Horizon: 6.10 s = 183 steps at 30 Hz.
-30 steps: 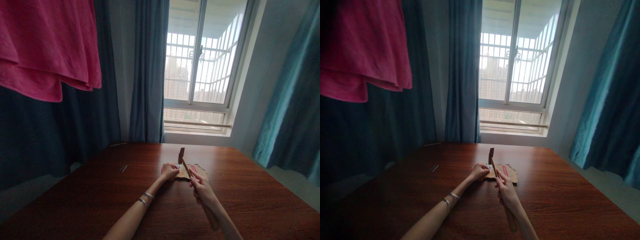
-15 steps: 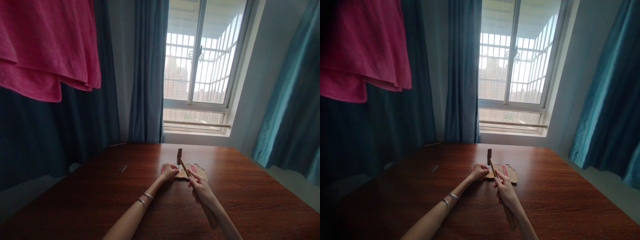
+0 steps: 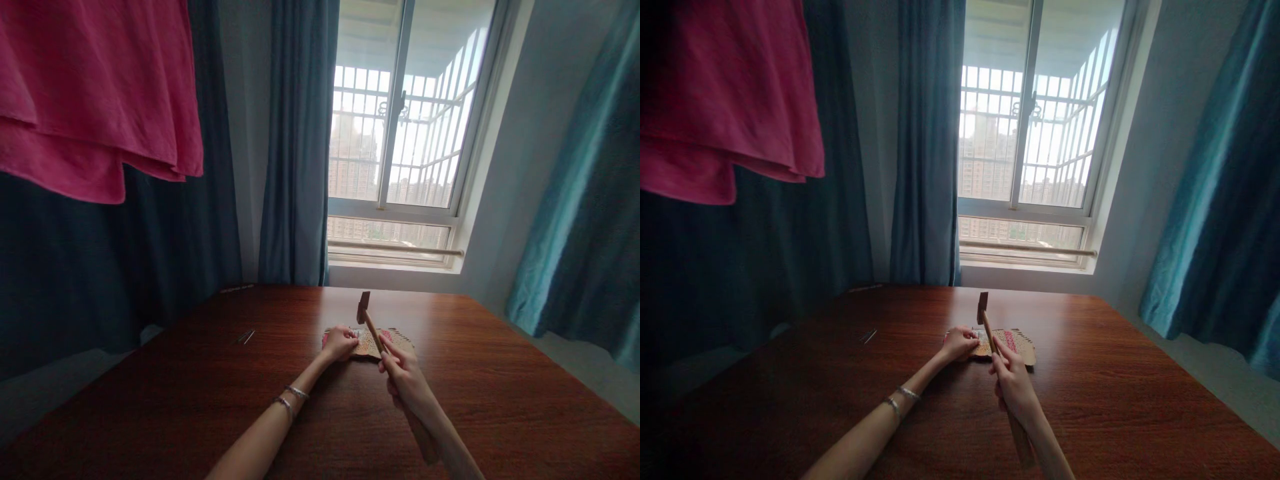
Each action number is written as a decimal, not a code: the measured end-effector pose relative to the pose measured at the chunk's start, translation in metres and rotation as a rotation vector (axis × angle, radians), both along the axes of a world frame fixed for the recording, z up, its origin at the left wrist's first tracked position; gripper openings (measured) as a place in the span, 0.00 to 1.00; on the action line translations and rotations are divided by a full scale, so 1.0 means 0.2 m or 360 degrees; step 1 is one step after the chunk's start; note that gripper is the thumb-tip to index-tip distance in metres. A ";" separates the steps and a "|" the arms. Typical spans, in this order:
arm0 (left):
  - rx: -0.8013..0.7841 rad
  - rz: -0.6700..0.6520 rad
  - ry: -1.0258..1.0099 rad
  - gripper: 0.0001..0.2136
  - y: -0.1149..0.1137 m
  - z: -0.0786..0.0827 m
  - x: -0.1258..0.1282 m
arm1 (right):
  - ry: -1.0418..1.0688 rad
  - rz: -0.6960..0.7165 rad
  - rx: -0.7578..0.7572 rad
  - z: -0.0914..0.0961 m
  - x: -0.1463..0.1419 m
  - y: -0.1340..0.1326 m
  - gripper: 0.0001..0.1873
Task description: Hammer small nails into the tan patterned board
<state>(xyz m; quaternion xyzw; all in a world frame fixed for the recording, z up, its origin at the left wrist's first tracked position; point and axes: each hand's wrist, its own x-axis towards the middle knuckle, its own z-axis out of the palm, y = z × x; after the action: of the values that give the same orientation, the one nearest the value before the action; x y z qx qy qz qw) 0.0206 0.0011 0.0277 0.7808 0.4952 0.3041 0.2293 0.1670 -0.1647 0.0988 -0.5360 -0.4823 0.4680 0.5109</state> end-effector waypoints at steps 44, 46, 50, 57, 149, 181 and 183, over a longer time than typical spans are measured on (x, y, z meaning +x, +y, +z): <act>-0.0101 0.0046 -0.0092 0.11 0.01 0.01 0.00 | -0.0012 0.0080 -0.0076 -0.02 0.01 0.04 0.31; -0.0078 0.0020 -0.0092 0.11 0.02 0.00 0.00 | 0.0032 0.0073 -0.0048 -0.01 0.01 0.05 0.33; -0.0064 -0.0001 -0.0099 0.11 0.02 -0.01 -0.01 | 0.0004 0.0075 -0.0027 -0.01 0.02 0.05 0.32; -0.0067 0.0037 -0.0080 0.11 0.01 0.00 -0.01 | -0.0029 0.0066 -0.0017 -0.02 0.01 0.02 0.31; -0.0039 0.0019 -0.0029 0.10 0.01 -0.01 0.00 | -0.0009 -0.0054 0.0066 -0.05 -0.05 0.00 0.35; -0.0092 0.0050 -0.0009 0.10 -0.03 0.03 -0.01 | -0.0047 -0.0048 0.0049 -0.05 -0.06 0.01 0.33; -0.0072 0.0048 -0.0010 0.10 -0.03 0.03 -0.01 | -0.0065 -0.0045 0.0038 -0.06 -0.07 0.01 0.33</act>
<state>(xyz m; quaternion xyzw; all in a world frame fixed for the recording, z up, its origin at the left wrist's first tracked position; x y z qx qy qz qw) 0.0190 -0.0039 0.0337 0.7669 0.5130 0.2986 0.2438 0.1535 -0.1620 0.0873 -0.5461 -0.4905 0.4439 0.5140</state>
